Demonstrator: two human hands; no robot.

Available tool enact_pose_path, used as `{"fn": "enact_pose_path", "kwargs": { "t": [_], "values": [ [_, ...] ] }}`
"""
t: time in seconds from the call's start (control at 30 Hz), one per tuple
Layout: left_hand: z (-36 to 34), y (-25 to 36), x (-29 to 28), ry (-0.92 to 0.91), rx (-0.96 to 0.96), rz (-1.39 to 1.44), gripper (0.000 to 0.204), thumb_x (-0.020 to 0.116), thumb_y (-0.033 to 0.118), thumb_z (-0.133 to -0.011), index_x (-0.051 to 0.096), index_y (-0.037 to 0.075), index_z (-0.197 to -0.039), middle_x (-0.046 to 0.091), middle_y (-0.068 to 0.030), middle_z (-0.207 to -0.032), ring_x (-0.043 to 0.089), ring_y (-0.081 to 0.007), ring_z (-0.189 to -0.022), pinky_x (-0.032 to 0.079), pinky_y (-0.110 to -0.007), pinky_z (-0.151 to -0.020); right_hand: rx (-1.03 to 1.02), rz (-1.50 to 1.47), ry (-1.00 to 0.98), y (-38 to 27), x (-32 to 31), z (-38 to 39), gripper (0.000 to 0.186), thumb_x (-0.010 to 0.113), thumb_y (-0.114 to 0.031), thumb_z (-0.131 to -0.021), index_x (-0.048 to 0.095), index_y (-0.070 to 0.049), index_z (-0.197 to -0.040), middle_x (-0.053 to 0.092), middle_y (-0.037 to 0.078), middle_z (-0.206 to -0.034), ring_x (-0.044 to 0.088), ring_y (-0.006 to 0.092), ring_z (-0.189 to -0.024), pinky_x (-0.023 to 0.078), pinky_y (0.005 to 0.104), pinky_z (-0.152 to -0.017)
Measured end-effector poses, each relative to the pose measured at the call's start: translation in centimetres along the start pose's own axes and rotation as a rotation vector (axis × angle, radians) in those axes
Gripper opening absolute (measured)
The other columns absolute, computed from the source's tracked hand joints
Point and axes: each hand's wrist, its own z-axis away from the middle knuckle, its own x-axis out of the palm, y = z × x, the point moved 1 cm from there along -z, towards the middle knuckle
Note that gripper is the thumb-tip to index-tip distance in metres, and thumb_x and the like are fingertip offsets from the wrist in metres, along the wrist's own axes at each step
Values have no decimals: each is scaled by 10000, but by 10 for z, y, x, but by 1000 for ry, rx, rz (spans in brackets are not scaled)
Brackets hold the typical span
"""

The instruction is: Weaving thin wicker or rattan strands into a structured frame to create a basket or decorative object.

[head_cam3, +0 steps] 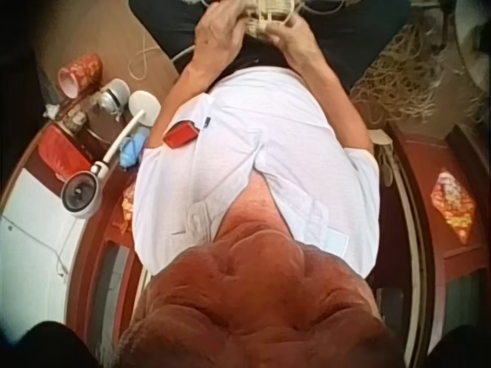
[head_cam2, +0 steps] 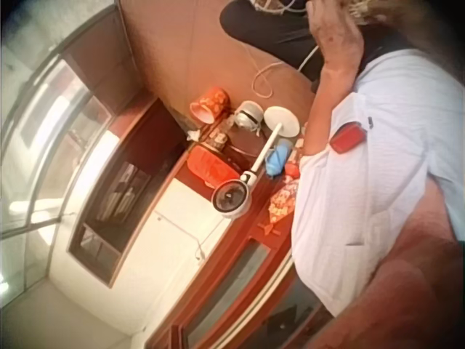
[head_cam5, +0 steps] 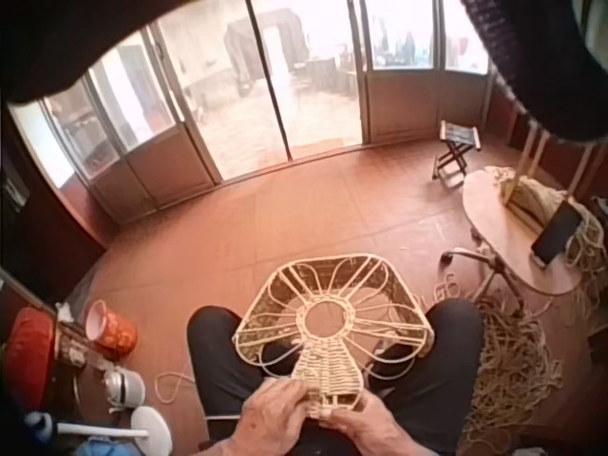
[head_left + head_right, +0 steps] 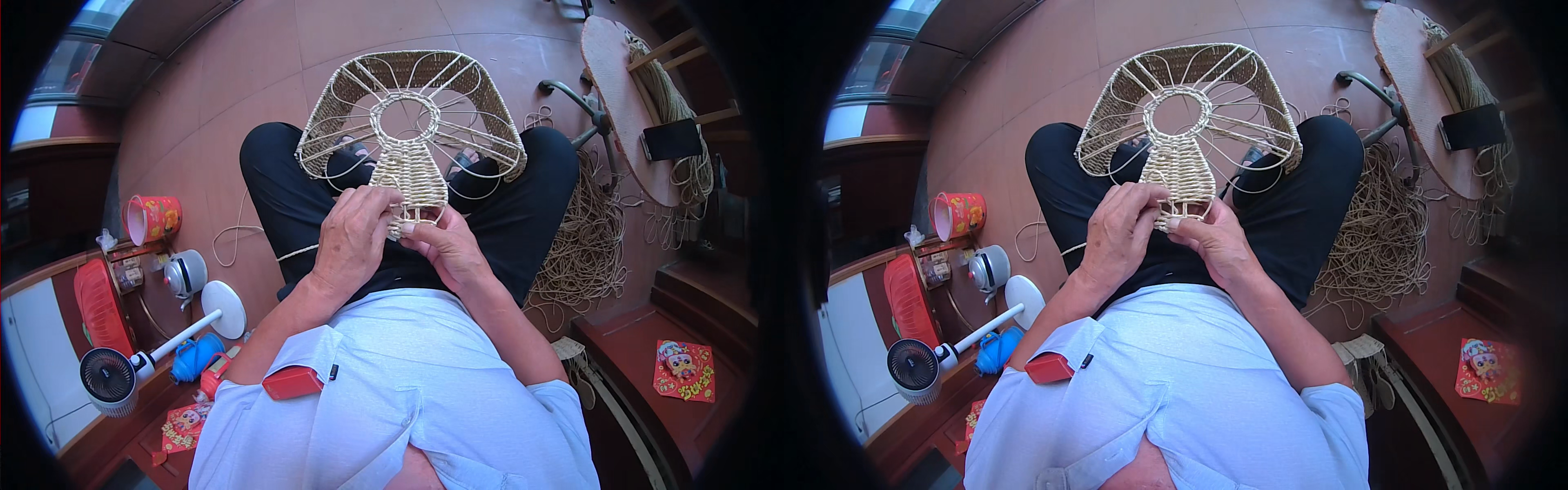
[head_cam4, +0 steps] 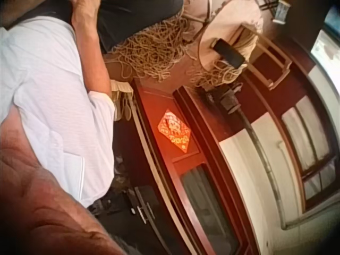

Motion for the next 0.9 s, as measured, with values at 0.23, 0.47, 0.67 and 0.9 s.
{"fn": "enact_pose_path", "kwargs": {
  "t": [0.23, 0.47, 0.67, 0.9],
  "values": [
    [0, 3, 3, 30, 44, -23, 265, 695, -43, -890, 697, 52, -1138, 666, -97, -968, 645, -296, -909, 534, -415, -817, -42, -94, 43, 3, 3, 3, 579, 756, 40, -929, 527, -35, -1456, 678, 83, -1340, 695, 164, -1197, 601, 347, -1021],
    [-10, 3, -3, -69, 137, -123, 202, 770, 51, -877, 723, 95, -1069, 644, -59, -1017, 620, -280, -979, 499, -425, -889, -55, -108, 31, 1, 2, 2, 639, 761, 70, -910, 506, -31, -1487, 653, 84, -1367, 673, 180, -1251, 578, 383, -1098],
    [-22, -2, -7, -191, 294, -247, 155, 777, 107, -880, 715, 119, -1021, 622, -51, -1001, 615, -275, -991, 484, -430, -895, -137, -103, -26, 4, -1, 2, 645, 778, 94, -898, 501, -8, -1471, 667, 93, -1345, 689, 178, -1224, 584, 353, -1097],
    [-28, -1, -4, -232, 319, -269, 216, 755, 116, -905, 680, 108, -1107, 610, -89, -1080, 604, -290, -1054, 464, -450, -945, -164, -26, 35, 8, -3, 1, 635, 785, 97, -890, 506, -4, -1451, 668, 96, -1340, 677, 166, -1222, 565, 345, -1113]
  ]
}}
